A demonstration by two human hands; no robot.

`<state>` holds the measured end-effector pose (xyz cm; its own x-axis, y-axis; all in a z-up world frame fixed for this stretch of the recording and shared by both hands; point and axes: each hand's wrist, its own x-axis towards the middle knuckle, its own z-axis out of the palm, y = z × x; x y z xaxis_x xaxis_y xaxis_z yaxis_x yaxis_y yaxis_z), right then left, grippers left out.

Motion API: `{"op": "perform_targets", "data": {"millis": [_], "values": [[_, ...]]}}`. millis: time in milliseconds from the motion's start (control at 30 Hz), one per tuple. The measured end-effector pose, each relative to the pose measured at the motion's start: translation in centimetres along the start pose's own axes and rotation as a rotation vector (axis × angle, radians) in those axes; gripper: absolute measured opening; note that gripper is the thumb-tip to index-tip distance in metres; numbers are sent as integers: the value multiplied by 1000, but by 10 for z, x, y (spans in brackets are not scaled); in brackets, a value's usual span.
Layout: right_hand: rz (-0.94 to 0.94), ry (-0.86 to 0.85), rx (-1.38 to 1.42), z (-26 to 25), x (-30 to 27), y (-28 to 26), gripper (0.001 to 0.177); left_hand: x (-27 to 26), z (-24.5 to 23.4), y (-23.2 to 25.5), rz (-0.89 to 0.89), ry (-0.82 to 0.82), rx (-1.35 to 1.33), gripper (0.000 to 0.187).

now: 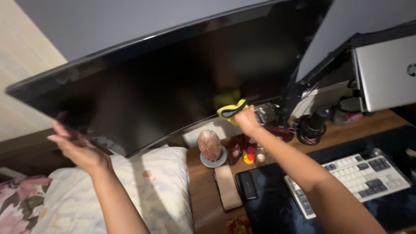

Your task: The person wipes the front and back of a large monitor with a yellow microfiber cloth, then wipes the exterior of a laptop. The person uses a cloth to clean the surfaces of the monitor and laptop.

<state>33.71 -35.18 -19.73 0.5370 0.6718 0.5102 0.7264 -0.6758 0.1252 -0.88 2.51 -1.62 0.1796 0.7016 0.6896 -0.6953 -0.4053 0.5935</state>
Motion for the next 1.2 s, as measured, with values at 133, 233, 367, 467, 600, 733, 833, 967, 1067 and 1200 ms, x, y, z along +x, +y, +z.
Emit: {"op": "perform_targets", "data": {"millis": [133,233,367,467,600,733,833,967,1067,1200], "values": [[119,-133,-122,9,-15,48,13,-1,8,3,65,-12,44,87],[178,-4,-97,12,-26,77,14,-3,13,6,62,-45,9,86],[256,-57,-96,13,-36,106,15,-7,14,5,82,-57,34,86],[342,-108,-162,12,-39,122,14,-8,14,-2,52,-6,122,84],[467,-23,-8,7,-56,140,21,-7,10,-13,105,24,332,80],[697,-155,79,5,-74,156,39,-6,8,-24,86,60,410,83],[1005,234,720,5,-86,170,59,-5,7,-29,135,50,457,83],[1214,505,1504,0,-80,189,78,-7,8,-31,133,50,497,81],[1091,651,1671,-6,-57,193,82,-9,11,-29,130,28,496,78],[1066,644,1672,-21,-11,193,81,-15,14,-23,76,37,511,78]]}}
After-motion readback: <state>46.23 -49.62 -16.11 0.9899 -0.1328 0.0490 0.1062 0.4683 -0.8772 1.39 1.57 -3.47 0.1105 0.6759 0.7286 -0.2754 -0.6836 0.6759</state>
